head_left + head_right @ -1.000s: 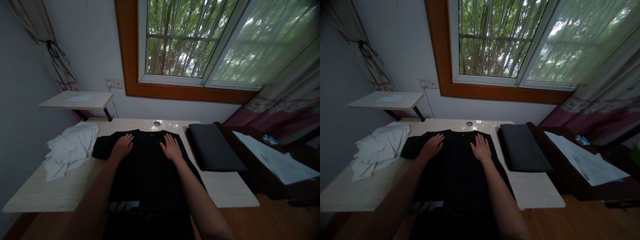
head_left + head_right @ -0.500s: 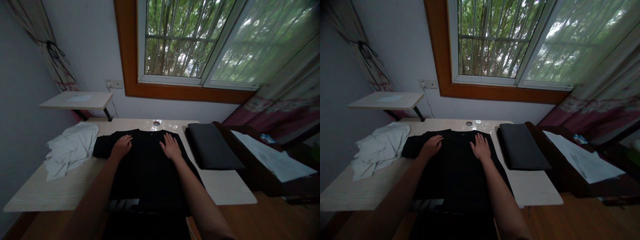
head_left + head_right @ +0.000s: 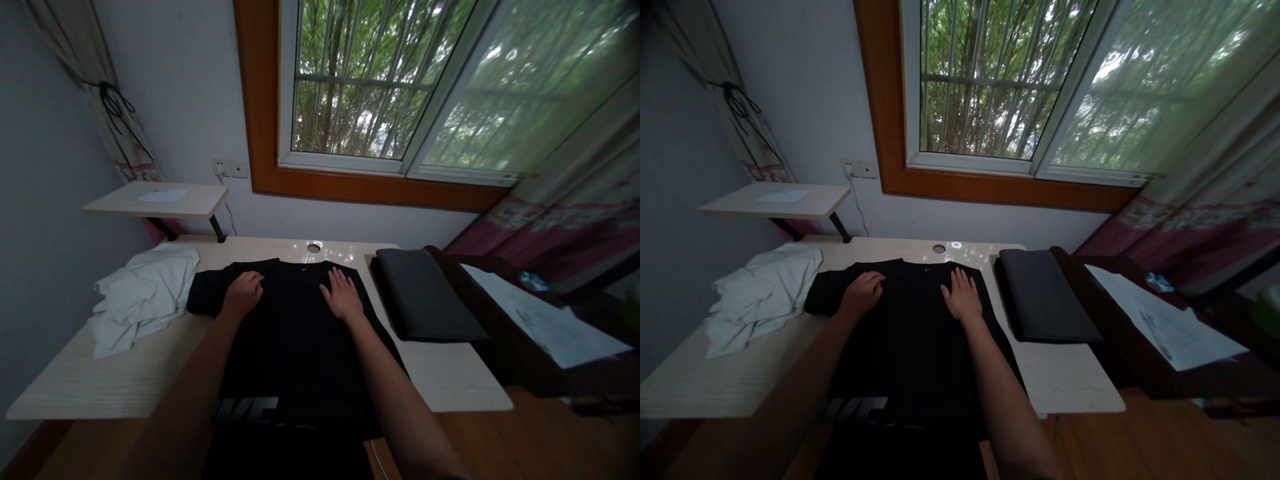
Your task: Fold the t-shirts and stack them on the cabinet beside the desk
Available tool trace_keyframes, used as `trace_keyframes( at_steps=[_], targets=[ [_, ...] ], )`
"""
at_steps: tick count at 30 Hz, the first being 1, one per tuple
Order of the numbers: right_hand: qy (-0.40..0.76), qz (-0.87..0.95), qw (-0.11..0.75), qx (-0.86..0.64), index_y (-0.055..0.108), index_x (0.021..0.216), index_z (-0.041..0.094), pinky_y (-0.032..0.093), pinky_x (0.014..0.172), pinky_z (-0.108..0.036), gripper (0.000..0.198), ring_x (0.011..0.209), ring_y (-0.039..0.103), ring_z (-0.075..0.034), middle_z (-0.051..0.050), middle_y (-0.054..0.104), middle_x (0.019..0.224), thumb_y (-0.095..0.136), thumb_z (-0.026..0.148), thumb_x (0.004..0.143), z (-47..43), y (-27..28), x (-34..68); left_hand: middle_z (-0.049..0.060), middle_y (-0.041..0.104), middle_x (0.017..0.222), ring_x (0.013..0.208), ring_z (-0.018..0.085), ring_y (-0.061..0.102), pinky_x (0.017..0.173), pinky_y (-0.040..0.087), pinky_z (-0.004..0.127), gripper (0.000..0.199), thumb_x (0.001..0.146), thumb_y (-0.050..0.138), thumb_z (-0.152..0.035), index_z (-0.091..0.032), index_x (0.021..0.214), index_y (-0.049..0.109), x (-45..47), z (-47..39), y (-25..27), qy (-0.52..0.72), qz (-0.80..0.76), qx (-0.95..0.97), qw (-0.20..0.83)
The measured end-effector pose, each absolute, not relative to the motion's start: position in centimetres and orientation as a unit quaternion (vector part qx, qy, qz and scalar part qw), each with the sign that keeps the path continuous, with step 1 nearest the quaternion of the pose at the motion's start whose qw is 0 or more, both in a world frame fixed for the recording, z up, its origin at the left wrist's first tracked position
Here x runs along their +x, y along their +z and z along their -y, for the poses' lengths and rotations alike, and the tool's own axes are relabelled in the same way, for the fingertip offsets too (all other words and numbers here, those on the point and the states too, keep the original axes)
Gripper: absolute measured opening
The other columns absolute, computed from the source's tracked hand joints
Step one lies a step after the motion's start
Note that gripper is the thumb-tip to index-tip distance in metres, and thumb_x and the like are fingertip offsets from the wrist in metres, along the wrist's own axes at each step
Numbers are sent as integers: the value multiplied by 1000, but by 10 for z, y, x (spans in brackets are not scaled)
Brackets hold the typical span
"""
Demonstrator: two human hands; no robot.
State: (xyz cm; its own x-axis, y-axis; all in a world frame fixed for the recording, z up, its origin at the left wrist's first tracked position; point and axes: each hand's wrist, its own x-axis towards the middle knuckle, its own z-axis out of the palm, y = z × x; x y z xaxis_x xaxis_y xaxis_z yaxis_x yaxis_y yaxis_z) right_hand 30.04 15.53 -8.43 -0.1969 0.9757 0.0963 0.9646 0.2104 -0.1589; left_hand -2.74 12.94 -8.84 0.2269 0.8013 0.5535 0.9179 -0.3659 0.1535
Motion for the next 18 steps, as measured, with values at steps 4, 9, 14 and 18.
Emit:
trace_keyframes(
  at_steps=[4, 9, 14, 18],
  targets=[
    [31, 774, 89, -626, 31, 158, 10, 9, 126, -43, 71, 156, 14, -23, -11, 22, 168, 25, 56, 104, -155, -84, 300, 9, 71, 119, 114, 24, 63, 103, 50, 39, 33, 90, 49, -15, -20, 116, 69, -27, -129, -90, -271, 567, -771, 100],
    [27, 773, 89, -627, 31, 158, 10, 9, 126, -43, 72, 156, 15, -23, -11, 22, 167, 25, 56, 104, -155, -85, 300, 10, 69, 128, 120, 25, 62, 106, 48, 41, 36, 91, 49, -17, -18, 121, 68, -27, -130, -90, -255, 580, -768, 92],
    [19, 774, 85, -627, 32, 158, 9, 10, 126, -43, 72, 156, 15, -22, -11, 23, 167, 23, 56, 104, -155, -86, 300, 10, 68, 130, 122, 25, 62, 108, 48, 41, 37, 91, 49, -20, -19, 122, 68, -29, -133, -93, -238, 587, -770, 78],
    [20, 773, 81, -629, 32, 158, 10, 10, 126, -43, 72, 156, 16, -22, -10, 22, 167, 22, 56, 104, -155, -86, 300, 10, 68, 132, 124, 25, 61, 110, 47, 41, 39, 91, 48, -20, -17, 124, 68, -31, -134, -94, -231, 585, -774, 76]
  ],
)
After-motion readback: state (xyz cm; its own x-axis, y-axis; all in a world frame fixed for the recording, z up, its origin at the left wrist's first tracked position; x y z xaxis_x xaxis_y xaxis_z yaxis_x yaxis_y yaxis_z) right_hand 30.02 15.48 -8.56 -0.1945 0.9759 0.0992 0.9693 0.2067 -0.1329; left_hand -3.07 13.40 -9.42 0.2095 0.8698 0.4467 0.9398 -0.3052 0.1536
